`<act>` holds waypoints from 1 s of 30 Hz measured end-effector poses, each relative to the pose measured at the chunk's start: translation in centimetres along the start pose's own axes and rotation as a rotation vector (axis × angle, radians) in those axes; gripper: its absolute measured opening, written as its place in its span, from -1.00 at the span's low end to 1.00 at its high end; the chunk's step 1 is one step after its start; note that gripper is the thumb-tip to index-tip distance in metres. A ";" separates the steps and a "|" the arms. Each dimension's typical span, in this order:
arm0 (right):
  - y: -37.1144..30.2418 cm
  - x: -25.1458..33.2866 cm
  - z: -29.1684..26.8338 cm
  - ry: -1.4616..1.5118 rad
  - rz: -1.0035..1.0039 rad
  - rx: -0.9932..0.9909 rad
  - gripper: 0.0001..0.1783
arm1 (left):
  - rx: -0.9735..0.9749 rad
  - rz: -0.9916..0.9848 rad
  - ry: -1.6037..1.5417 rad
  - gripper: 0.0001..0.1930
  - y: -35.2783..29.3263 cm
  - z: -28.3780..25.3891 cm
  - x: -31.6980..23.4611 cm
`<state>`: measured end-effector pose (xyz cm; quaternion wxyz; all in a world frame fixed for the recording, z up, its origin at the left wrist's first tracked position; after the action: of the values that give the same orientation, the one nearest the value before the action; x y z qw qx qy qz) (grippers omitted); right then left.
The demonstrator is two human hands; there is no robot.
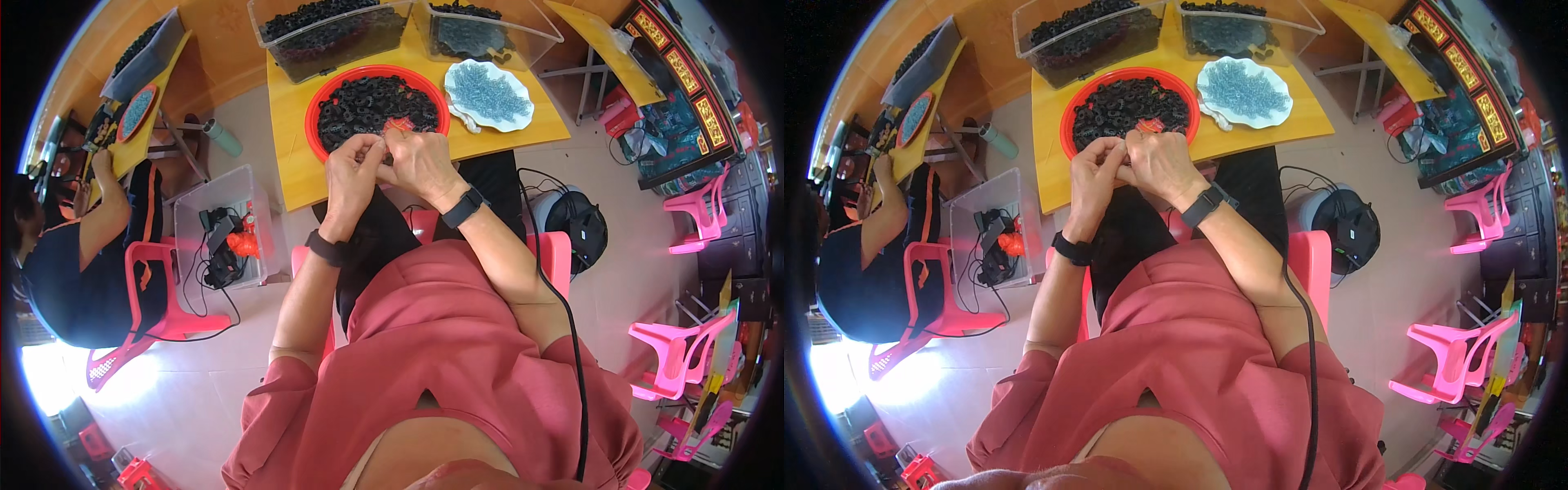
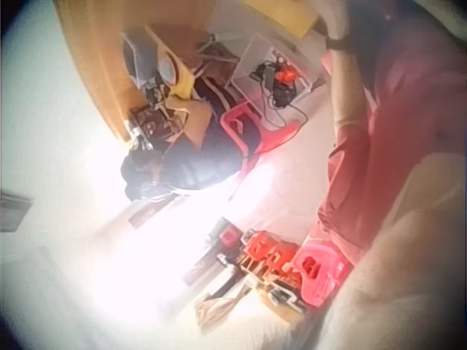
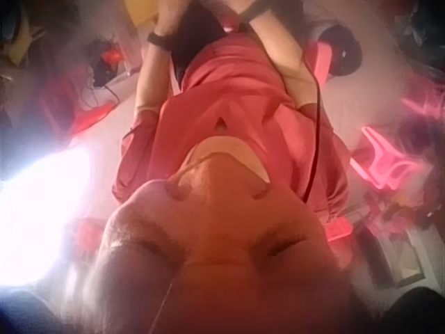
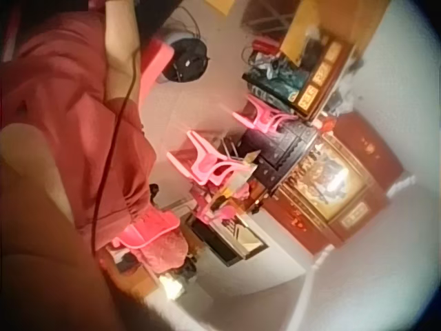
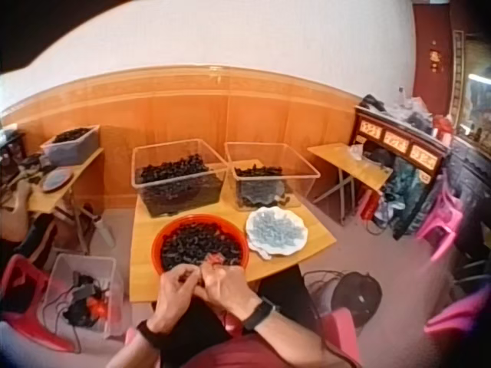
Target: The person assembles components by picking up rubber rings and inserting small metal pieces into them by hand.
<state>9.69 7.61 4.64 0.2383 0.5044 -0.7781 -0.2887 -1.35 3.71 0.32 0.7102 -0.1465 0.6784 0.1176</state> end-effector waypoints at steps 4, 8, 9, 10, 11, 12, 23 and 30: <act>0.2 0.0 -0.6 0.023 0.045 0.016 -0.59 | 0.050 0.003 0.040 -0.80 0.3 0.0 0.6; 0.1 -0.3 -0.7 0.070 0.079 -0.018 -0.57 | 0.180 -0.052 -0.202 -0.76 0.3 0.2 0.2; 0.0 -0.5 -0.4 0.048 0.078 0.011 -0.59 | 0.189 -0.049 -0.173 -0.74 0.4 0.2 0.1; -0.1 -0.6 -0.2 0.028 0.075 0.041 -0.60 | 0.188 -0.053 -0.172 -0.74 0.5 0.0 0.2; -0.2 -0.5 -0.1 0.031 0.078 0.044 -0.60 | 0.192 -0.057 -0.180 -0.75 0.5 0.0 0.3; -0.2 -0.4 0.0 0.019 0.076 0.044 -0.61 | 0.196 -0.060 -0.189 -0.75 0.5 -0.1 0.5; -0.7 -0.1 1.5 0.041 0.095 0.059 -0.54 | 0.042 -0.014 -0.041 -0.79 1.2 -0.3 1.8; -0.7 -0.3 1.2 0.081 0.088 0.093 -0.50 | 0.043 0.035 -0.021 -0.78 0.4 0.1 0.8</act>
<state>9.46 7.94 3.30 0.2582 0.4915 -0.8018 -0.2212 -1.40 4.11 -0.50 0.7182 -0.1178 0.6757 0.1170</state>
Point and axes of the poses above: each hand's wrist, its own y-axis towards the middle knuckle, its own z-axis out of the palm, x = y × z, the point moved 7 cm from there along y, towards the middle knuckle, and after that the axes turned 8 degrees about -z, right-handed, at the moved point
